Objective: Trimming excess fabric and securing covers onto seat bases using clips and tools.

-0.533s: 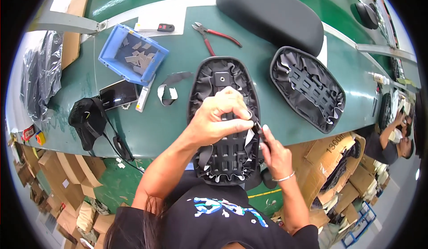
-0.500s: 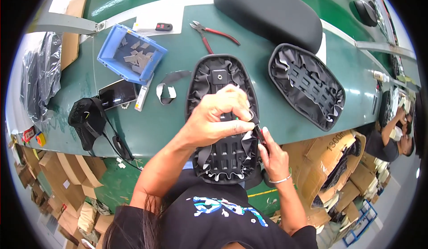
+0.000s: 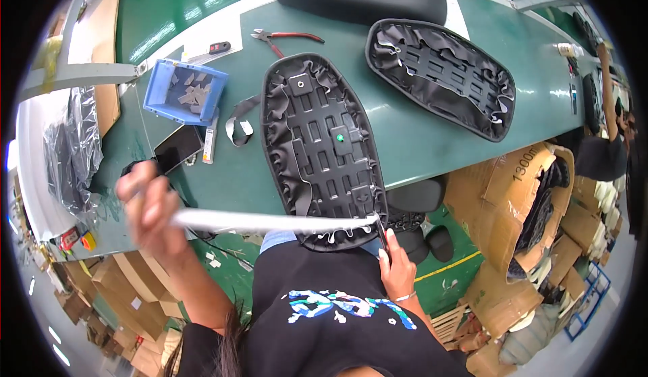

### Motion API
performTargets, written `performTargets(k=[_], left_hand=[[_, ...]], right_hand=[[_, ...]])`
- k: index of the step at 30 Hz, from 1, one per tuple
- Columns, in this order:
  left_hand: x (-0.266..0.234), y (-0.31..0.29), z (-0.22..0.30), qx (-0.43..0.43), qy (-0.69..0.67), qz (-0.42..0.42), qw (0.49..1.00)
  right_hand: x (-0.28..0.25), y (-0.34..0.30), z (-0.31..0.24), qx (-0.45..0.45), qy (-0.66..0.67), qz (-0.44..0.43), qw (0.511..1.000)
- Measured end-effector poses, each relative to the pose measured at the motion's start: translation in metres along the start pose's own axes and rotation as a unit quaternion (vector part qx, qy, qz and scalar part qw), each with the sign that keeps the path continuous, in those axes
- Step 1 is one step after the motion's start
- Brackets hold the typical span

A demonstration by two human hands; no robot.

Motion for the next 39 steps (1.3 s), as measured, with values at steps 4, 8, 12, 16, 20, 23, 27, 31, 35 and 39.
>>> performTargets(k=[4,8,12,16,20,23,27,31,35,39], left_hand=[[-0.094,-0.025,-0.108,-0.164,0.407,0.134,0.889],[-0.099,-0.080,-0.185,-0.262,0.357,0.212,0.871],[-0.098,-0.121,-0.145,-0.369,0.741,-0.060,0.558],[0.026,-0.091,-0.166,0.184,0.728,-0.209,0.626],[0.018,-0.053,-0.239,0.227,0.774,-0.294,0.513],[0.000,-0.029,-0.234,0.185,0.681,-0.356,0.612],[0.003,-0.028,-0.235,0.157,0.619,-0.382,0.668],[-0.002,-0.019,-0.237,0.094,0.563,-0.370,0.733],[-0.022,-0.005,-0.221,-0.064,0.255,-0.285,0.922],[-0.033,-0.003,-0.217,-0.205,-0.125,-0.041,0.970]], right_hand=[[0.026,0.018,0.013,0.145,0.284,0.108,0.942],[0.056,0.050,0.020,0.131,0.349,0.156,0.915],[0.012,0.118,0.018,0.041,0.296,0.165,0.940],[0.019,0.151,0.008,-0.048,0.241,0.140,0.959],[0.005,0.154,0.008,-0.182,0.159,0.158,0.957],[-0.024,0.143,0.022,-0.224,0.061,0.079,0.970],[-0.046,0.156,0.011,-0.288,-0.047,-0.051,0.955],[-0.041,0.166,-0.009,-0.349,-0.163,-0.101,0.917],[-0.033,0.122,-0.005,-0.249,-0.155,-0.063,0.954],[-0.006,0.067,-0.010,-0.128,-0.121,0.034,0.984]])
Point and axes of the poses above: each hand's wrist, its own y-axis towards the middle knuckle, its own x-axis out of the palm, z = x × y, the point moved 3 cm from there along y, towards the middle knuckle, and after that the axes turned 6 degrees about z, right-handed, at the moved point
